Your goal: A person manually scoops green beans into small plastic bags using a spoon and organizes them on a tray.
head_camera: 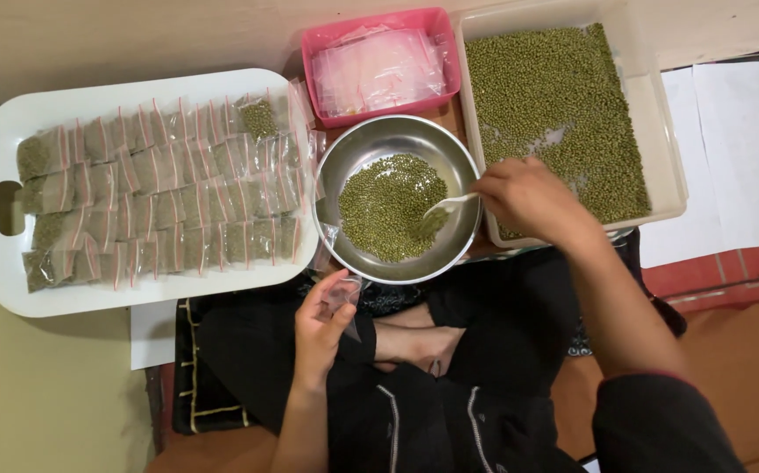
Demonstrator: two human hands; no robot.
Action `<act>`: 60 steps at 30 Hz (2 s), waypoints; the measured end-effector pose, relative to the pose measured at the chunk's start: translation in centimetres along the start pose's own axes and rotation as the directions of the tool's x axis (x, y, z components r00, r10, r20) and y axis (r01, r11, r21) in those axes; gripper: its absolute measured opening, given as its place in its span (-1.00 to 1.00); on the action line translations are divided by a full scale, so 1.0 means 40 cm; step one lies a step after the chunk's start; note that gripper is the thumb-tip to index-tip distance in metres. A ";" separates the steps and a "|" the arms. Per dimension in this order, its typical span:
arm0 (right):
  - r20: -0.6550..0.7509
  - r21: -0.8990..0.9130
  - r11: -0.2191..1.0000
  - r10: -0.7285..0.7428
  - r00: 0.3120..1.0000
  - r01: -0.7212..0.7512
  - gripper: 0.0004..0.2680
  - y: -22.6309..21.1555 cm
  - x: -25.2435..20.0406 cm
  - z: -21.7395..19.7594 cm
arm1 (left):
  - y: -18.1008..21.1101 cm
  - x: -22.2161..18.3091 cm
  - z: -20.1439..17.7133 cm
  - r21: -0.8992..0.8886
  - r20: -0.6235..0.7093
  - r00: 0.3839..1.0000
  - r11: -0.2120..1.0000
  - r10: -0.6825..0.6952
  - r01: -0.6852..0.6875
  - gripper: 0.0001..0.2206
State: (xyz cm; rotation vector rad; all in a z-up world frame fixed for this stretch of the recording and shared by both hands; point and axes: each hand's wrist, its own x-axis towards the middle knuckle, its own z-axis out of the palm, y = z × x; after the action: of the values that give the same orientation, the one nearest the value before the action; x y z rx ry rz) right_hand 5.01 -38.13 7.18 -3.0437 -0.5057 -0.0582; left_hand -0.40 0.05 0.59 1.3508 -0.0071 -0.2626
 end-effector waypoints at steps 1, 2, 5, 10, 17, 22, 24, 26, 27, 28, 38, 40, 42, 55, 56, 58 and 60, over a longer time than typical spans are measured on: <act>0.001 0.001 1.000 0.001 1.000 -0.001 -0.89 0.005 -0.006 -0.002 | -0.001 -0.002 -0.002 0.000 0.000 1.000 1.000 -0.002 0.002 -0.45; -0.040 0.017 1.000 0.014 0.999 -0.014 -0.89 0.012 -0.010 -0.006 | -0.002 -0.002 -0.004 0.012 0.001 1.000 1.000 0.000 0.000 -0.45; -0.095 0.082 0.989 0.129 0.987 -0.121 -0.86 0.116 -0.057 0.025 | 0.007 -0.002 -0.001 0.013 -0.001 1.000 1.000 0.004 -0.004 -0.44; -0.128 -0.061 0.935 0.341 0.931 -0.351 -0.81 0.327 -0.173 0.106 | -0.010 0.005 0.002 -0.009 0.004 1.000 1.000 0.006 -0.006 -0.43; 0.060 0.233 0.910 0.337 0.940 -0.342 -0.82 0.203 -0.145 0.054 | -0.008 0.013 0.010 -0.016 0.017 1.000 1.000 0.006 -0.006 -0.44; 0.286 0.402 0.823 0.304 0.909 -0.401 -0.81 0.166 -0.173 -0.011 | -0.013 0.008 0.008 -0.008 0.017 1.000 1.000 0.000 0.000 -0.44; 0.383 0.445 0.764 0.308 0.871 -0.467 -0.82 0.137 -0.175 -0.024 | -0.014 0.007 0.013 -0.017 0.019 1.000 1.000 -0.014 0.014 -0.44; 0.394 0.454 0.754 0.308 0.866 -0.474 -0.82 0.153 -0.185 -0.008 | -0.010 0.007 0.022 -0.014 0.028 1.000 1.000 -0.010 0.010 -0.43; 0.404 0.461 0.747 0.303 0.863 -0.479 -0.83 0.160 -0.189 0.000 | -0.007 0.008 0.025 -0.012 0.033 0.999 1.000 -0.004 0.004 -0.42; 0.401 0.462 0.747 0.304 0.864 -0.478 -0.83 0.170 -0.191 -0.006 | -0.006 0.008 0.027 -0.011 0.034 0.999 1.000 -0.001 0.002 -0.42; 0.375 0.436 0.716 0.407 0.833 -0.546 -0.81 0.255 -0.244 0.044 | -0.020 0.003 0.019 -0.025 0.025 1.000 1.000 0.011 -0.010 -0.46; 0.369 0.438 0.714 0.411 0.834 -0.546 -0.81 0.241 -0.227 0.017 | -0.009 0.004 0.015 -0.023 0.027 1.000 1.000 0.015 -0.014 -0.46; 0.493 0.294 0.681 0.494 0.716 -0.671 -0.77 0.221 -0.193 -0.025 | 0.007 0.004 0.005 -0.129 0.160 0.986 0.989 -0.048 0.069 -0.48; 0.324 0.358 0.816 0.347 0.880 -0.453 -0.82 0.096 0.013 -0.116 | -0.006 0.002 0.000 0.005 0.034 0.999 1.000 0.022 -0.022 -0.44; 0.284 0.338 0.864 0.285 0.916 -0.373 -0.81 0.066 0.046 -0.117 | -0.001 -0.001 -0.002 0.011 0.027 0.999 1.000 0.022 -0.022 -0.45; 0.245 0.315 0.906 0.211 0.946 -0.283 -0.80 0.043 0.108 -0.067 | 0.009 -0.006 -0.008 0.019 0.013 1.000 1.000 0.022 -0.022 -0.45; 0.104 0.213 0.968 0.115 0.988 -0.135 -0.83 0.054 0.161 0.038 | 0.015 -0.010 -0.014 0.000 -0.005 1.000 1.000 -0.001 0.001 -0.44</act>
State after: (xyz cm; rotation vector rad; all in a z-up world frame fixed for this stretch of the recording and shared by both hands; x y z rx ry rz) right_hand 11.85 -38.01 5.87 -2.8612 -0.3007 0.1342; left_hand -0.59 0.76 1.11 1.3515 -0.0026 -0.2603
